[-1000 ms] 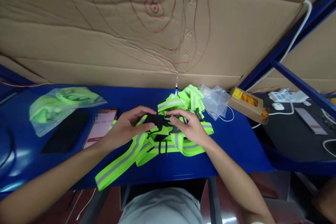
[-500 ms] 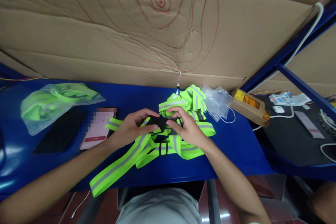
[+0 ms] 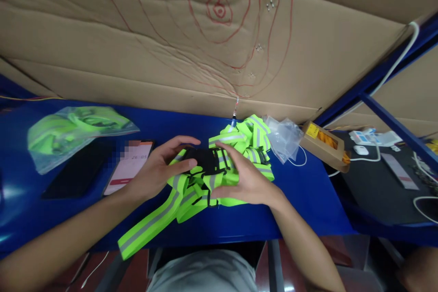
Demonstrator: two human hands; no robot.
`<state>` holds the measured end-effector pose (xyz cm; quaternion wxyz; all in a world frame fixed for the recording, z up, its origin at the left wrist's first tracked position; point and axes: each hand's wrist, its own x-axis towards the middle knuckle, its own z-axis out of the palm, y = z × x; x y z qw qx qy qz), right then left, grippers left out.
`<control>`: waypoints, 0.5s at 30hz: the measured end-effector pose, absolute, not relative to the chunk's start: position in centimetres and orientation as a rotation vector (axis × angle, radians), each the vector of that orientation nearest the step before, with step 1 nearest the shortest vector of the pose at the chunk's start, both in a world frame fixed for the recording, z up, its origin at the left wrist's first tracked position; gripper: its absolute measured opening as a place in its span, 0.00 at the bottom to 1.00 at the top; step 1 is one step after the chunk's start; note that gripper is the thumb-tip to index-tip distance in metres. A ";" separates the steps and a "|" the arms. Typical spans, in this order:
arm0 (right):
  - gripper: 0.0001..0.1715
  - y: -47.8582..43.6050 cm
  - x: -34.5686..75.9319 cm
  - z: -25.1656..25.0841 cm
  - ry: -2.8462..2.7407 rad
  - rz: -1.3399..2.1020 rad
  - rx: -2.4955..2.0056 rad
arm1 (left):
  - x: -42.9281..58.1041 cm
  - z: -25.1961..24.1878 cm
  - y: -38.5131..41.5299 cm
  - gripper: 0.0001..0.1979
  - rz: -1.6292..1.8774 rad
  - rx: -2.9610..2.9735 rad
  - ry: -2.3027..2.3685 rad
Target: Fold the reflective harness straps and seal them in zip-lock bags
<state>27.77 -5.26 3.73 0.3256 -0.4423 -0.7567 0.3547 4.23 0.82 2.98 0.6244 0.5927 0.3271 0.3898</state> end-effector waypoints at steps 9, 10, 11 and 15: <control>0.18 -7.1 25.6 7.0 -1.783 1.035 -1.020 | 5.1 8.5 -1.2 0.27 0.976 1.411 0.574; 0.17 -7.0 25.8 7.3 -1.703 1.050 -1.045 | 5.2 8.5 -1.3 0.30 1.010 1.445 0.541; 0.17 -6.9 26.0 7.6 -1.624 1.076 -1.071 | 5.3 8.4 -1.4 0.35 1.030 1.491 0.519; 0.21 -6.5 26.5 8.2 -1.394 1.196 -1.122 | 5.7 7.7 -1.5 0.45 0.971 1.659 0.646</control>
